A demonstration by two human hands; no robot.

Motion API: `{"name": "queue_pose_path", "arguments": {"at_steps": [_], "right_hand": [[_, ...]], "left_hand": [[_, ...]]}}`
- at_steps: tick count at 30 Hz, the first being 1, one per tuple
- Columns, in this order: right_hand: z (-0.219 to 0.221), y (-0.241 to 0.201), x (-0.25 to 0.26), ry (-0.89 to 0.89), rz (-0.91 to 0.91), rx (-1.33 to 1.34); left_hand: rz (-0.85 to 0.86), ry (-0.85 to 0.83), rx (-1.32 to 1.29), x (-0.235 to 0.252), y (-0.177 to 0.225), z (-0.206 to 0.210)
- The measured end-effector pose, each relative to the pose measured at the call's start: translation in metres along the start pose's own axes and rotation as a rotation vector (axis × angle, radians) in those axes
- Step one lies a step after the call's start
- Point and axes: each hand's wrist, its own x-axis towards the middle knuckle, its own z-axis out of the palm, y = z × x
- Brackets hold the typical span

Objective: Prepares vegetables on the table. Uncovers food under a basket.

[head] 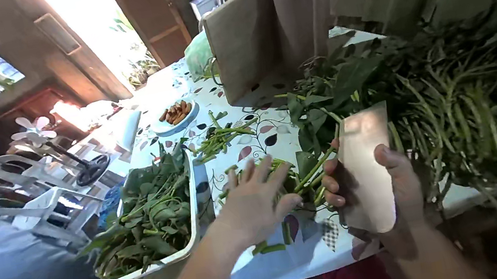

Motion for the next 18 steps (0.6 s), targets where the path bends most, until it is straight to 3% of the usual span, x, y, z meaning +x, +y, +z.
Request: {"name": "queue_pose_path", "arguments": {"at_steps": [3,7,10,13,16,18], "right_hand": [[0.001,0.000,-0.001,0.031,-0.018,-0.036],[-0.002,0.002,-0.002,0.024,0.001,0.002],[-0.001,0.004,-0.003,0.015,0.004,-0.024],[-0.002,0.004,-0.005,0.007,0.014,-0.058],[-0.003,0.005,-0.005,0.003,0.017,-0.077],[-0.002,0.005,-0.006,0.004,0.023,-0.075]], "left_hand": [[0.106,-0.084,0.019,0.024,0.013,0.013],[0.092,-0.238,0.008,0.036,0.002,0.015],[0.151,-0.126,0.028,0.028,-0.010,0.019],[0.219,0.093,0.021,0.018,-0.021,0.017],[0.107,0.244,-0.004,0.019,-0.033,0.018],[-0.109,0.047,-0.024,0.022,-0.033,0.012]]}}
